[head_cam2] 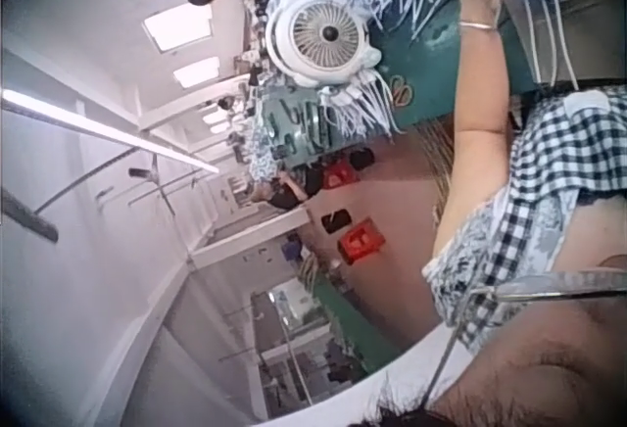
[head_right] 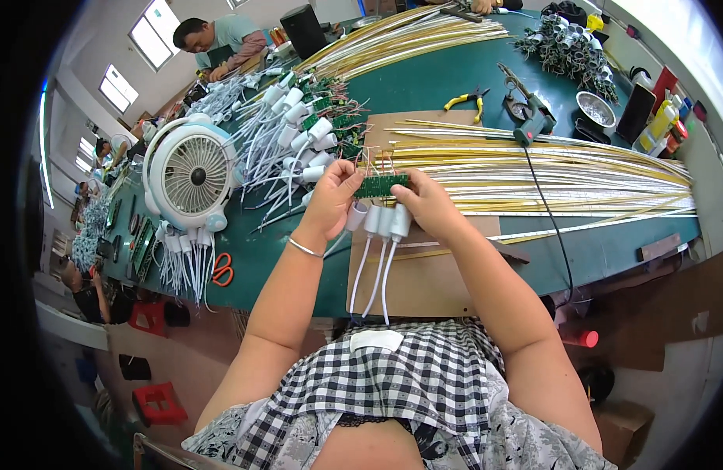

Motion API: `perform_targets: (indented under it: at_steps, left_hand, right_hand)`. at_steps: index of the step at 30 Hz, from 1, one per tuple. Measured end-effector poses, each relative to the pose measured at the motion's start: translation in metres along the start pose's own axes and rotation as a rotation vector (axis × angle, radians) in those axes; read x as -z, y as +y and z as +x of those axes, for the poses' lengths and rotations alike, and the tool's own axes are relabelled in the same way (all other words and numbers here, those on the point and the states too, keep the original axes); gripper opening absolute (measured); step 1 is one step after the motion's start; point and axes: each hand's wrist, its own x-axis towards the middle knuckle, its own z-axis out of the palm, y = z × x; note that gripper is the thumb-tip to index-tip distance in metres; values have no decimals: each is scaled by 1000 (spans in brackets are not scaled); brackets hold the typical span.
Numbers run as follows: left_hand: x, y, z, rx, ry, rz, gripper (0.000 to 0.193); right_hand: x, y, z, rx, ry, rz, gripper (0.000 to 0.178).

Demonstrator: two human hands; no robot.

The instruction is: The person assembles small electronic components on a green circuit board by inserting wires and preparing LED components, plastic tubes, and metal strips. This is done using pliers and scissors.

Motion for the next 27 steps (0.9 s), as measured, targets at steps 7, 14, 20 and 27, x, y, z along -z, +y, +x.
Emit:
perform_targets:
  at_steps: [7, 14, 20, 27]
  left_hand:
    - [-12, -6, -2, 115, 89, 155, 23]
    - [-8, 1, -9, 65, 32, 242, 21]
    - [-10, -2, -12, 135, -35, 206, 26]
    - [0, -15, -16, 144, -45, 232, 33]
  right_hand:
    - [-16, -6, 24, -38, -19, -329, 19]
    - [-24, -2, 22, -86, 1, -92, 15]
    - [-26, -8, 14, -169, -96, 103, 29]
    - [-23, -6, 16, -245, -144, 184, 26]
